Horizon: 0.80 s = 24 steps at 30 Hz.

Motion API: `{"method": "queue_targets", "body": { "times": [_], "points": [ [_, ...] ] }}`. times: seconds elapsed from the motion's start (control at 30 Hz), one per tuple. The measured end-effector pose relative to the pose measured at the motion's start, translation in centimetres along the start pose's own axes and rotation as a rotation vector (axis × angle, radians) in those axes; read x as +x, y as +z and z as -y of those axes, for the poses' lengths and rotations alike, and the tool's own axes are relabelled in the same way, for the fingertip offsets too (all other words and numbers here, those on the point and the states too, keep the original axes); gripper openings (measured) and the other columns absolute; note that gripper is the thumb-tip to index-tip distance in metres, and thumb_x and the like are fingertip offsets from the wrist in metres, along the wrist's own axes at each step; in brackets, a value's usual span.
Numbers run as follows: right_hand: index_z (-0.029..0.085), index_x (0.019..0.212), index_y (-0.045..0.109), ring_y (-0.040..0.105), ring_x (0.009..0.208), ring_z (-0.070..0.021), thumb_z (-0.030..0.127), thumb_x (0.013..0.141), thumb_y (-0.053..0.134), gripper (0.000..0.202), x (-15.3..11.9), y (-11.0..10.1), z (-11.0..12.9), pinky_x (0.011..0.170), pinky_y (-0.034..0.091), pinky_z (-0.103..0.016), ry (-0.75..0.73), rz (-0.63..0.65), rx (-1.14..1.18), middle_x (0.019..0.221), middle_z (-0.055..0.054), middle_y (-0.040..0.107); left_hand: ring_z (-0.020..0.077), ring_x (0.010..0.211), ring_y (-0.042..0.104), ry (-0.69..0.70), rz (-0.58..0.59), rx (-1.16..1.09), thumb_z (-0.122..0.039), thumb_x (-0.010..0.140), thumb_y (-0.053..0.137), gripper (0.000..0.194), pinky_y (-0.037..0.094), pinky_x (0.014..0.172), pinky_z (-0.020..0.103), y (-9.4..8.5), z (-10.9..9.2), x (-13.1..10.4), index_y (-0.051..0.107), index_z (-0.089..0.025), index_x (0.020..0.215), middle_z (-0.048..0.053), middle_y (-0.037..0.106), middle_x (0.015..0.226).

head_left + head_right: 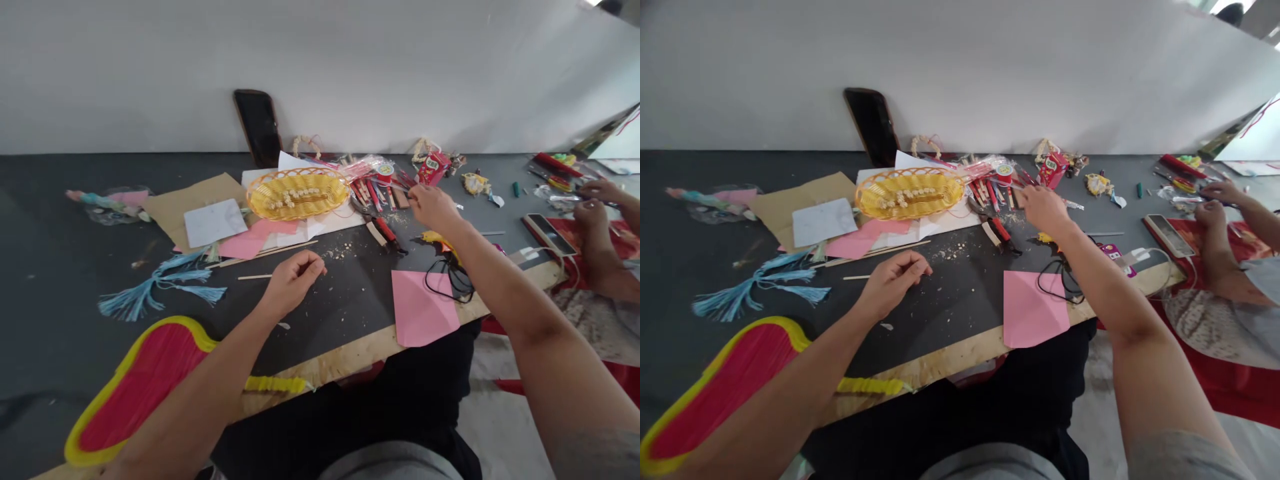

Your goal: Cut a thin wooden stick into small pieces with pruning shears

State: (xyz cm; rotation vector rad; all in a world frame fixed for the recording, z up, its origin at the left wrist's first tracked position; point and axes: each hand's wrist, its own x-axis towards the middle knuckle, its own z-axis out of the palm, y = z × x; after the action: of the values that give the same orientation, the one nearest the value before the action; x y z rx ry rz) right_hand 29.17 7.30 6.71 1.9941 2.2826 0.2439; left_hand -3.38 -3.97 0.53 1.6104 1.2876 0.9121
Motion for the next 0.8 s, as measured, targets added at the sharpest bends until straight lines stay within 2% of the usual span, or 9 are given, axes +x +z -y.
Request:
{"method": "queue_targets", "body": {
  "times": [0.1, 0.2, 0.33, 0.47, 0.67, 0.8],
  "points": [
    [0.005, 0.122, 0.061, 0.064, 0.113, -0.0320, 0.018, 0.094, 0.045, 0.035, 1.8, 1.4, -3.9, 0.093, 0.046, -0.039, 0.101, 0.112, -0.047, 0.120, -0.025, 0.068, 0.0127, 0.060, 0.049, -0.008, -0.007, 0.025, -0.050, 0.089, 0.053, 0.036, 0.037, 0.058, 0.024, 0.1, -0.1, 0.0, 0.066, -0.017, 0.080, 0.001, 0.061, 0.069],
    [0.011, 0.125, 0.061, 0.067, 0.110, -0.0299, 0.017, 0.091, 0.049, 0.036, 2.6, 3.1, -5.7, 0.088, 0.049, -0.036, 0.168, 0.197, -0.055, 0.120, -0.020, 0.070, 0.0144, 0.066, 0.053, 0.015, -0.013, 0.036, -0.050, 0.085, 0.056, 0.034, 0.042, 0.063, 0.026, 0.1, 0.0, 0.1, 0.066, -0.018, 0.081, 0.002, 0.065, 0.075],
    [0.010, 0.132, 0.055, 0.069, 0.107, -0.0301, 0.016, 0.087, 0.055, 0.045, 3.4, 4.5, -6.0, 0.084, 0.050, -0.034, 0.224, 0.249, -0.044, 0.117, -0.021, 0.071, 0.0173, 0.075, 0.059, 0.036, -0.024, 0.031, -0.048, 0.082, 0.062, 0.030, 0.046, 0.069, 0.027, 0.0, 0.5, 0.3, 0.067, -0.019, 0.083, 0.004, 0.068, 0.082],
    [0.008, 0.134, 0.050, 0.067, 0.110, -0.0295, 0.014, 0.086, 0.057, 0.049, 4.3, 4.8, -6.0, 0.086, 0.050, -0.033, 0.227, 0.248, -0.023, 0.118, -0.022, 0.070, 0.0192, 0.082, 0.063, 0.028, -0.021, -0.010, -0.047, 0.080, 0.064, 0.028, 0.049, 0.075, 0.029, -0.1, 0.9, 0.4, 0.067, -0.019, 0.085, 0.006, 0.070, 0.090],
    [0.013, 0.137, 0.045, 0.065, 0.110, -0.0288, 0.014, 0.085, 0.057, 0.053, 4.3, 3.8, -6.7, 0.088, 0.049, -0.034, 0.222, 0.172, 0.013, 0.127, -0.021, 0.064, 0.0204, 0.082, 0.063, -0.011, -0.010, 0.004, -0.048, 0.078, 0.065, 0.029, 0.050, 0.074, 0.029, -0.2, 1.0, 0.4, 0.068, -0.020, 0.085, 0.006, 0.071, 0.090],
    [0.016, 0.143, 0.038, 0.066, 0.109, -0.0321, 0.026, 0.087, 0.059, 0.061, 3.9, 2.5, -6.7, 0.089, 0.050, -0.040, 0.237, 0.094, 0.048, 0.127, -0.021, 0.064, 0.0196, 0.079, 0.062, -0.017, 0.006, 0.002, -0.050, 0.078, 0.065, 0.031, 0.049, 0.070, 0.028, -0.1, 1.0, 0.4, 0.069, -0.020, 0.086, 0.006, 0.071, 0.088]
  ]
}}
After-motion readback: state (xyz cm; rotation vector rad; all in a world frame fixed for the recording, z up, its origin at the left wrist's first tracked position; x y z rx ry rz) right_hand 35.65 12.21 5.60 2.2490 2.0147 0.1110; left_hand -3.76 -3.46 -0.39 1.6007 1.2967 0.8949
